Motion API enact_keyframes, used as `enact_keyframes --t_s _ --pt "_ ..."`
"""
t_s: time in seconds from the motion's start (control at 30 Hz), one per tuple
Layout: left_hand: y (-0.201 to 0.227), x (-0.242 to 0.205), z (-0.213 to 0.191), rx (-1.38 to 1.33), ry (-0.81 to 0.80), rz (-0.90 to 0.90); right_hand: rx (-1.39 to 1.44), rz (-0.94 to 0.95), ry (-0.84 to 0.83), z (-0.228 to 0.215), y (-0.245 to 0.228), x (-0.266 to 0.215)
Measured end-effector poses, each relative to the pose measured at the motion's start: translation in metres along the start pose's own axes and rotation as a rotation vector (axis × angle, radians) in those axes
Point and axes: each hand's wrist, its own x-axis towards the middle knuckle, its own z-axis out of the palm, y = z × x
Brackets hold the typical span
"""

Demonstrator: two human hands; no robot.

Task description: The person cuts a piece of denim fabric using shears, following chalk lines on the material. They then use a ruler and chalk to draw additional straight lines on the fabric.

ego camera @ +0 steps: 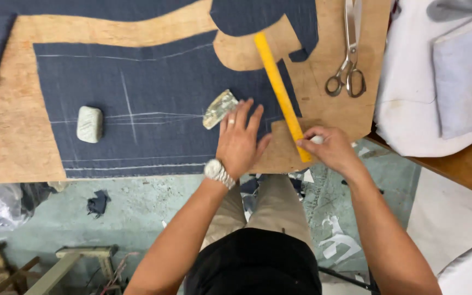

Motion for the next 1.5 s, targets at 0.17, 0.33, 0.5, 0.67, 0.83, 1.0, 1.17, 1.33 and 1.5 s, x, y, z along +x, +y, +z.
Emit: enact_keyframes --t_s 0.17,0.33,0.5,0.67,0.83,1.0,1.17,1.33,1.5 --pt "0.006 0.058 0.036 0.225 0.031 0.017 -0.193 -0.145 0.071 -0.023 0.008 0.01" --pt "0.011 0.078 0.039 0.335 0.025 0.04 -0.459 -0.334 0.058 -0.075 -0.071 0.088" --pt "0.009 0.091 0.039 0.37 -0.019 0.087 -0.613 -0.557 0.277 -0.096 -0.107 0.144" --pt "0.002 0.089 0.043 0.408 -0.062 0.15 -0.111 -0.585 0.228 -0.086 -0.08 0.087" --pt "0.001 0.086 0.038 0.388 -0.077 0.141 0.222 -0.292 0.135 -0.052 -0.023 0.046" --pt "-0.002 0.082 0.044 0.399 -0.07 0.153 0.367 -0.228 0.211 -0.037 -0.001 0.027" --pt "-0.001 0.083 0.044 0.365 -0.059 0.139 0.271 -0.28 0.291 -0.031 0.004 0.033" --pt "-0.002 0.084 0.043 0.35 -0.062 0.136 0.246 -0.231 0.326 -0.028 0.005 0.039" --pt "-0.001 0.084 0.041 0.372 -0.068 0.135 0.086 -0.233 0.364 -0.026 0.012 0.04"
